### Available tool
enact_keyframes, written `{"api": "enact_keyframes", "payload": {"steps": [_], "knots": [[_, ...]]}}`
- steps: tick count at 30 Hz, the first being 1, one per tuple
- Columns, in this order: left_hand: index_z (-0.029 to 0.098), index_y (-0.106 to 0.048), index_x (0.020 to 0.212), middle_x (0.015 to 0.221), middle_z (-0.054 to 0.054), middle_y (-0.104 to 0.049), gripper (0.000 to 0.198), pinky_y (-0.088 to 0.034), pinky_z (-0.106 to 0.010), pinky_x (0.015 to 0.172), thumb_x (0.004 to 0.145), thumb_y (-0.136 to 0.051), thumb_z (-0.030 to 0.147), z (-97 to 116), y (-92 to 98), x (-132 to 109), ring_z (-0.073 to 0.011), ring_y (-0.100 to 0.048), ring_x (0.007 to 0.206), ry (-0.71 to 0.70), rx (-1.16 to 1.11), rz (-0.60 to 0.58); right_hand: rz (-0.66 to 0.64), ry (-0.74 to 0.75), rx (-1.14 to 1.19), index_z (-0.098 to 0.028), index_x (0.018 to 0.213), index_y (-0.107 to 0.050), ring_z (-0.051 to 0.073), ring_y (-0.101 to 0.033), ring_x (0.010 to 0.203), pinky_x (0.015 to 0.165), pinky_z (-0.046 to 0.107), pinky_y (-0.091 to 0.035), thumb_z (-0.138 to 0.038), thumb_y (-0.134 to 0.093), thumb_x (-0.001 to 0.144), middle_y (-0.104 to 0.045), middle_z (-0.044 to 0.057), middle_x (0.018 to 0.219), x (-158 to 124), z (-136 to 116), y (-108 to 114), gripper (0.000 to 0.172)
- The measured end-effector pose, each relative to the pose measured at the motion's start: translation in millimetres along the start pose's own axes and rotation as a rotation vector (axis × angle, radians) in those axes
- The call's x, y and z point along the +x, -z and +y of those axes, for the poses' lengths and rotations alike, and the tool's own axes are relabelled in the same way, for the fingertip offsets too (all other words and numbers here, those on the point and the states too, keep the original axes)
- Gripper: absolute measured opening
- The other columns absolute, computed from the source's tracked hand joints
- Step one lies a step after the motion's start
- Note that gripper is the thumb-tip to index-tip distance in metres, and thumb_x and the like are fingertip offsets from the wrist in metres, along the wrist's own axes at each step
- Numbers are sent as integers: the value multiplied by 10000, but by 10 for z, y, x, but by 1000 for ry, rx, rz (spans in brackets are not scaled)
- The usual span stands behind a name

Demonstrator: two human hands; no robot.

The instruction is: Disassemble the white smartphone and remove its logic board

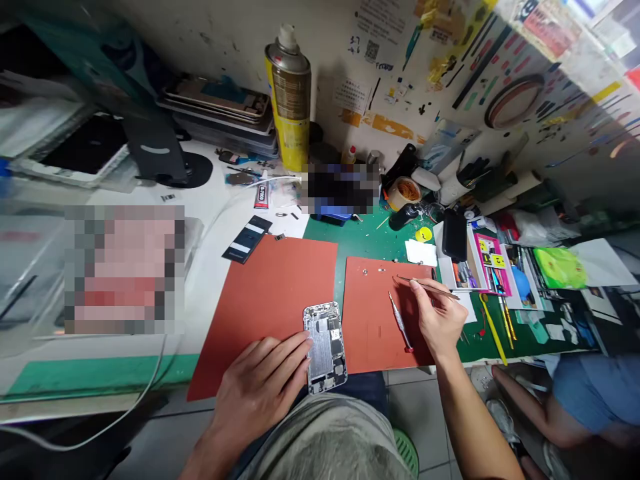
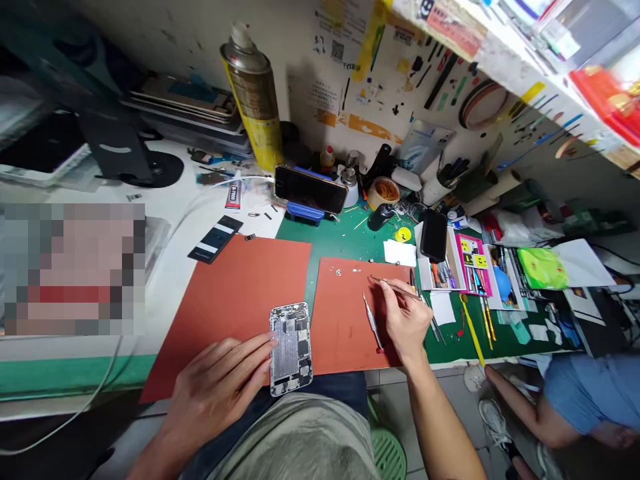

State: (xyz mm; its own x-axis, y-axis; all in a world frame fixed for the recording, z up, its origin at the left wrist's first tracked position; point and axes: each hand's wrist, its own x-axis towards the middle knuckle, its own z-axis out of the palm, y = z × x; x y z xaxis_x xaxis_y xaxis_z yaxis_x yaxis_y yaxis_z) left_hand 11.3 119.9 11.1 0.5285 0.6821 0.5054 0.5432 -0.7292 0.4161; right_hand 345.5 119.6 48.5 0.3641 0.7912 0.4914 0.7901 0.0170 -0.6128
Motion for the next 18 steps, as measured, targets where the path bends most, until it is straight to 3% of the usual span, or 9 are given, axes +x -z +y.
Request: {"api": "enact_keyframes", "payload": {"steps": [9, 18], "knots": [[180, -709, 1245, 1171, -57, -816, 244, -504, -384, 843, 1015, -667, 111, 8, 12, 23, -202, -677, 859, -11, 14, 14, -46, 16, -28, -223, 994, -834, 220, -822, 870, 800, 330, -661, -379, -723, 1022, -847, 51, 1004, 40, 247, -92, 193], [174, -709, 1242, 1175, -58, -818, 244, -509, -382, 848, 1011, -666, 106, 4, 6, 21, -195, -679, 871, -15, 26, 17, -53, 14, -20, -222, 991, -837, 214, -822, 891, 814, 321, -657, -373, -734, 1016, -847, 47, 1013, 65, 221, -41, 184]]}}
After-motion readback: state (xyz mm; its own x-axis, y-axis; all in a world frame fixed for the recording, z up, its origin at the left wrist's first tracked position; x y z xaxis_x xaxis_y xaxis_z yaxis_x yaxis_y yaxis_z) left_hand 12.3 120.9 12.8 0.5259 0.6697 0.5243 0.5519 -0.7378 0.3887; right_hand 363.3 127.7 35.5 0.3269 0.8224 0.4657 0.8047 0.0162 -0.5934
